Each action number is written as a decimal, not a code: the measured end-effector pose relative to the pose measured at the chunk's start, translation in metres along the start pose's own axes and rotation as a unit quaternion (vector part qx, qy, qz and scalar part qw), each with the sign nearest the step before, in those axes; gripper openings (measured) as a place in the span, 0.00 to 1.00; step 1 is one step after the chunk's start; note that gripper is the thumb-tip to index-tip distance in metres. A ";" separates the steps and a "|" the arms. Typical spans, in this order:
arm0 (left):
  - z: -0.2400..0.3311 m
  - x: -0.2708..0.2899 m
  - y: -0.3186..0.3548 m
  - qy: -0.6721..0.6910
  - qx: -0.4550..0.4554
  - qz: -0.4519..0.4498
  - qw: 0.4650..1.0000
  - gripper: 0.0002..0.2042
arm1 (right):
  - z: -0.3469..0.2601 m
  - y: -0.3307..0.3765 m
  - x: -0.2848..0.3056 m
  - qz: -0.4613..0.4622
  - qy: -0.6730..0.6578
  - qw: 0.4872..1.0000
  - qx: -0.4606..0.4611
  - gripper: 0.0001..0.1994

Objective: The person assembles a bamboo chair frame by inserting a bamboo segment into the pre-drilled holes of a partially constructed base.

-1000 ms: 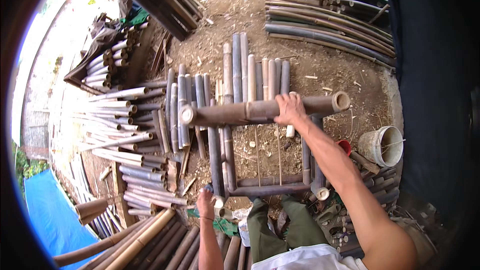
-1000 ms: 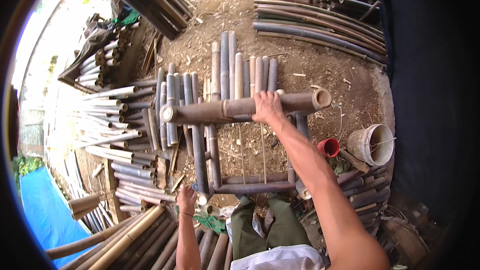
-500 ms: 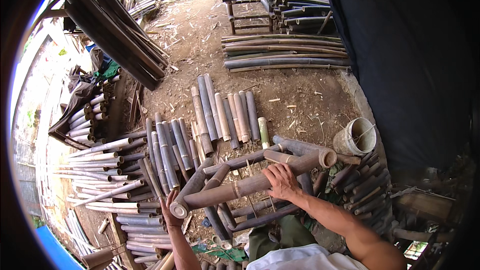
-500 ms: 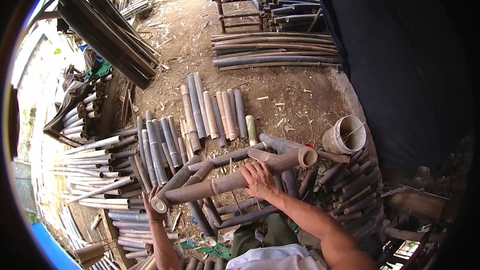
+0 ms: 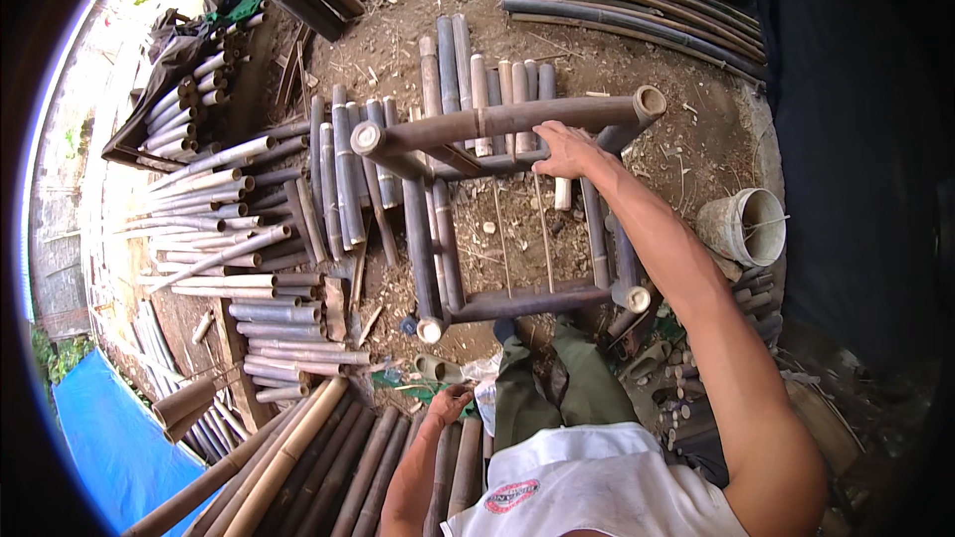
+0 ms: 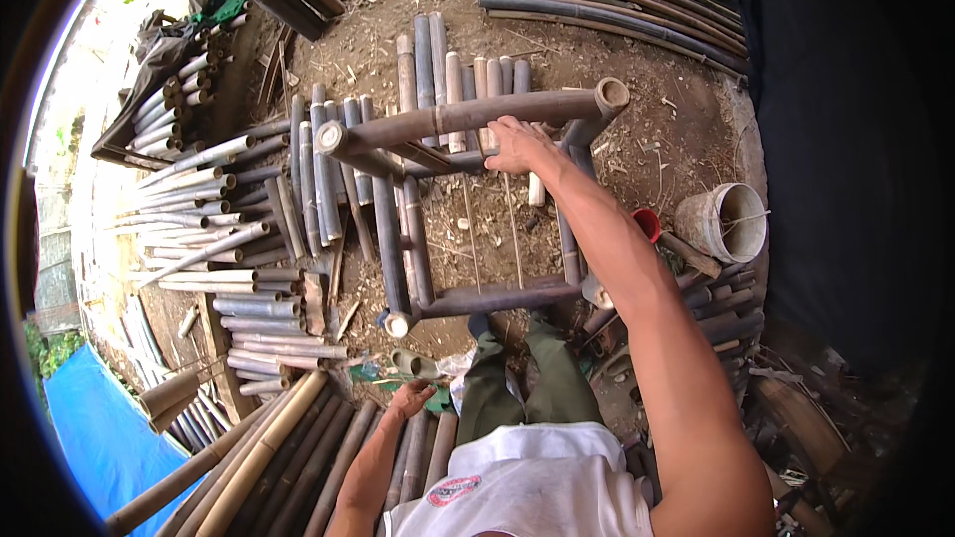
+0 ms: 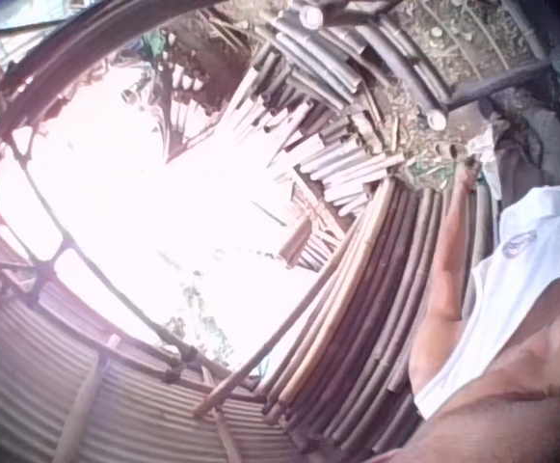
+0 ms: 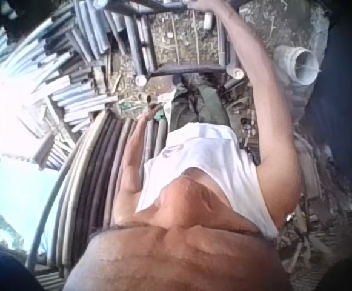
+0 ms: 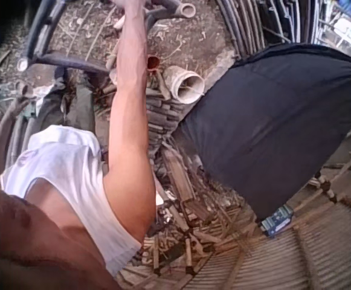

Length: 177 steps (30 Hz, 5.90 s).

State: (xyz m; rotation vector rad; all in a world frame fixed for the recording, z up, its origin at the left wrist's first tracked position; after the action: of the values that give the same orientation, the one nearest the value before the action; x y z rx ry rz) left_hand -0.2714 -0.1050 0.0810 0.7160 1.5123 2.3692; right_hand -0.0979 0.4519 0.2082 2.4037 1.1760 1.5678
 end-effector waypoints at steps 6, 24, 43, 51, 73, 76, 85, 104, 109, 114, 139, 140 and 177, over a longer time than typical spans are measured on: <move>-0.057 0.005 0.022 0.047 0.041 0.052 0.997 0.29 | 0.081 0.165 -0.119 0.104 -0.235 0.963 -0.086 0.19; -0.011 0.077 0.033 0.036 -0.011 0.124 0.992 0.24 | 0.225 0.460 -0.283 -0.048 -0.312 0.856 -0.410 0.07; 0.015 0.083 -0.151 -0.001 0.077 0.357 0.931 0.49 | 0.242 -0.008 -0.305 -0.052 -0.172 0.941 -0.286 0.38; 0.051 0.087 -0.214 -0.111 0.176 0.398 0.893 0.46 | 0.431 -0.188 -0.458 0.041 -0.120 0.951 -0.281 0.52; 0.053 0.084 -0.215 -0.115 0.160 0.393 0.898 0.48 | 0.329 -0.098 -0.421 0.091 -0.634 0.655 -0.402 0.16; 0.051 0.089 -0.218 -0.105 0.164 0.378 0.905 0.50 | 0.280 -0.081 -0.343 0.058 -0.776 0.511 -0.365 0.23; 0.080 0.158 -0.218 0.134 0.094 0.308 0.937 0.51 | 0.067 0.236 -0.134 -0.255 -0.809 0.467 -0.249 0.41; 0.351 0.332 -0.193 0.684 0.031 0.385 0.618 0.44 | -0.371 -0.148 0.094 0.007 0.563 0.744 0.359 0.43; 0.334 0.330 -0.198 0.662 0.047 0.402 0.631 0.44 | -0.432 -0.193 0.031 -0.004 0.504 0.775 0.382 0.47; 0.339 0.322 -0.200 0.661 0.055 0.388 0.640 0.43 | -0.403 -0.182 0.004 -0.141 0.685 0.603 0.383 0.42; 0.338 0.318 -0.208 0.636 -0.009 0.436 0.636 0.41 | -0.420 -0.131 0.058 -0.091 0.631 0.675 0.372 0.43; 0.349 0.320 -0.199 0.650 0.008 0.382 0.657 0.43 | -0.391 -0.138 0.069 -0.037 0.555 0.721 0.413 0.44; -0.150 -0.244 0.156 0.522 0.239 0.044 0.818 0.22 | -0.279 0.038 -0.410 -0.193 0.279 0.895 0.291 0.15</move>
State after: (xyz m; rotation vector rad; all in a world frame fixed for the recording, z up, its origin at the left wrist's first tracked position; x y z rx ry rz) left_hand -0.1328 -0.3999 0.1031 -0.6528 2.5552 2.5670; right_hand -0.3816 0.0775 0.0448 1.7775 2.3496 2.0290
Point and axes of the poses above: each hand's wrist, its own y-axis away from the middle knuckle, its own x-axis out of the back of the hand, z = x × y, the point moved 2 cm from there along -y, towards the middle knuckle, and after that the axes turned 6 degrees about -y, right-handed, at the moved point
